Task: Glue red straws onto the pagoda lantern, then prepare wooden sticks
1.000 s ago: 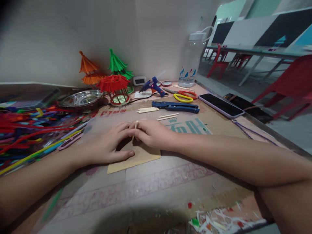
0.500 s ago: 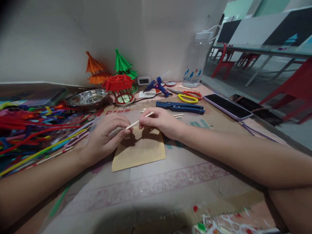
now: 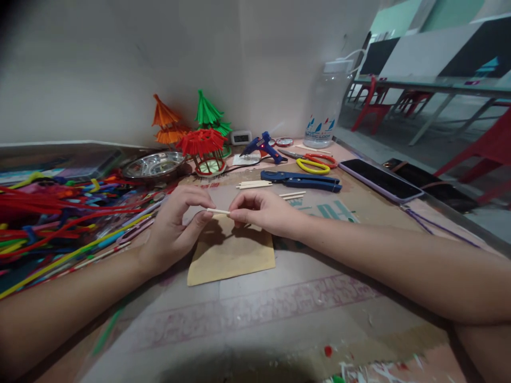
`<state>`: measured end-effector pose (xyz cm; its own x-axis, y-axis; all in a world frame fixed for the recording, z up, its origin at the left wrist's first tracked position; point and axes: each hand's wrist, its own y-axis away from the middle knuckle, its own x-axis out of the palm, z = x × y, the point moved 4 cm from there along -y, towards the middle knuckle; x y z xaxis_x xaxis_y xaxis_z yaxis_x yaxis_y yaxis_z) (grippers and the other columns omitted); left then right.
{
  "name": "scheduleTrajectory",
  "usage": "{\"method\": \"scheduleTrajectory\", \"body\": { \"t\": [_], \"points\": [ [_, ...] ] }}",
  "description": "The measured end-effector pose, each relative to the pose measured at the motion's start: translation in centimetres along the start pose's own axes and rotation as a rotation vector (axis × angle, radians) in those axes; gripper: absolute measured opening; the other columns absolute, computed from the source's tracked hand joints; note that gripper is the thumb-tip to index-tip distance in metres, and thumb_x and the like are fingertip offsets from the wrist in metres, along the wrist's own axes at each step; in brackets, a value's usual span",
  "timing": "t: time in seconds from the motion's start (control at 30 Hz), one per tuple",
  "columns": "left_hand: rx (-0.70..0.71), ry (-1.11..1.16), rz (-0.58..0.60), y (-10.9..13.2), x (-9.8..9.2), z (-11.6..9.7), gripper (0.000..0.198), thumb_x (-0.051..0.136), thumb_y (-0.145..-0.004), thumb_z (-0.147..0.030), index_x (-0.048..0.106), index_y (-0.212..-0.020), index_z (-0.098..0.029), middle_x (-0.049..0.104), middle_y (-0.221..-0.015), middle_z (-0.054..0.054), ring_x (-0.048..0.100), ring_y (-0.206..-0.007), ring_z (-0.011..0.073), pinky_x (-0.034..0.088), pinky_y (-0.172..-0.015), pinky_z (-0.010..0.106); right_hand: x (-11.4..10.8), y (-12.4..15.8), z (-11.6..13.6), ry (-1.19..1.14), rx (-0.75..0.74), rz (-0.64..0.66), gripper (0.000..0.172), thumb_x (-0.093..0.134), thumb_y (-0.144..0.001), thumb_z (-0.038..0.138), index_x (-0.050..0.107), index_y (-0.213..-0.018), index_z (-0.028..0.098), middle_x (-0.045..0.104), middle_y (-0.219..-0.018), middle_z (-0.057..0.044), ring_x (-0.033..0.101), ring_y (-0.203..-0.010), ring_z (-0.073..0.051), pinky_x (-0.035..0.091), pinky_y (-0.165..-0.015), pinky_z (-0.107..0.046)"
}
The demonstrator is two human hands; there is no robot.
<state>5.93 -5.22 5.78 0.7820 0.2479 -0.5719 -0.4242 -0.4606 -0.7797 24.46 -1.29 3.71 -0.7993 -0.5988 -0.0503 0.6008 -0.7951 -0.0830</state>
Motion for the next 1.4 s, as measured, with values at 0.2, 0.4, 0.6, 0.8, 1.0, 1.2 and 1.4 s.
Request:
{"method": "scheduleTrajectory", "body": {
  "t": [0.2, 0.4, 0.6, 0.8, 1.0, 1.2, 1.4],
  "points": [
    [-0.015, 0.010, -0.024, 0.0, 0.0, 0.2, 0.003, 0.058, -0.100, -0.020, 0.058, -0.102, -0.022, 0.064, -0.100, 0.003, 0.061, -0.101, 0.0186, 0.049, -0.092, 0.037, -0.2, -0.1, -0.1, -0.001, 0.003, -0.038, 0.042, 0.089, -0.070, 0.051, 0.068, -0.080, 0.016, 0.070, -0.069, 0.001, 0.069, -0.066, -0.012, 0.055, -0.066, -0.025],
    [-0.049, 0.002, 0.005, -0.4, -0.3, -0.2, 0.008, 0.052, -0.099, -0.016, 0.057, -0.100, -0.022, 0.066, -0.101, 0.004, 0.062, -0.103, 0.0198, 0.050, -0.091, 0.040, -0.2, -0.1, -0.1, 0.058, -0.001, -0.053, 0.038, 0.089, -0.071, 0.047, 0.068, -0.080, 0.017, 0.071, -0.070, 0.000, 0.070, -0.067, -0.014, 0.056, -0.067, -0.028],
    [-0.008, -0.097, 0.021, -0.6, -0.6, -0.5, 0.009, 0.052, -0.094, -0.018, 0.056, -0.088, -0.023, 0.065, -0.092, 0.003, 0.060, -0.093, 0.0198, 0.048, -0.089, 0.041, -0.2, 0.1, 0.0, 0.147, -0.029, -0.041, 0.030, 0.084, -0.077, 0.043, 0.068, -0.082, 0.017, 0.073, -0.072, -0.002, 0.069, -0.069, -0.015, 0.054, -0.067, -0.028],
    [-0.020, -0.108, 0.104, -0.7, 0.0, -0.3, 0.009, 0.055, -0.088, -0.016, 0.058, -0.081, -0.022, 0.064, -0.090, 0.003, 0.059, -0.088, 0.0195, 0.047, -0.082, 0.038, 0.5, 0.7, 0.1, 0.184, -0.047, -0.016, 0.031, 0.075, -0.085, 0.047, 0.065, -0.087, 0.018, 0.072, -0.074, -0.003, 0.069, -0.071, -0.017, 0.054, -0.068, -0.030],
    [-0.009, -0.060, 0.298, -0.4, 1.2, 0.2, 0.017, 0.049, -0.089, -0.018, 0.059, -0.075, -0.020, 0.064, -0.086, 0.004, 0.059, -0.084, 0.0196, 0.044, -0.079, 0.038, -3.0, 0.6, 4.7, 0.708, -0.257, -0.137, 0.020, 0.064, -0.092, 0.037, 0.069, -0.086, 0.019, 0.074, -0.087, -0.005, 0.066, -0.084, -0.019, 0.048, -0.078, -0.032],
    [-0.045, -0.053, 0.355, -0.2, 1.7, 0.6, 0.017, 0.051, -0.093, -0.023, 0.060, -0.079, -0.020, 0.066, -0.084, 0.004, 0.060, -0.081, 0.0198, 0.044, -0.077, 0.038, -8.8, -0.4, 5.8, 1.312, -0.015, -0.130, 0.009, 0.071, -0.085, 0.026, 0.075, -0.079, 0.021, 0.071, -0.077, -0.005, 0.060, -0.068, -0.018, 0.035, -0.061, -0.030],
    [-0.105, -0.012, 0.449, 0.1, 2.2, 0.7, 0.014, 0.054, -0.084, -0.017, 0.066, -0.090, -0.021, 0.070, -0.096, 0.005, 0.064, -0.092, 0.0222, 0.048, -0.085, 0.040, -8.9, -0.9, 3.6, 1.365, -0.022, -0.125, 0.012, 0.066, -0.091, 0.027, 0.076, -0.090, 0.021, 0.074, -0.087, -0.006, 0.063, -0.075, -0.020, 0.037, -0.064, -0.030]
  ]
}}
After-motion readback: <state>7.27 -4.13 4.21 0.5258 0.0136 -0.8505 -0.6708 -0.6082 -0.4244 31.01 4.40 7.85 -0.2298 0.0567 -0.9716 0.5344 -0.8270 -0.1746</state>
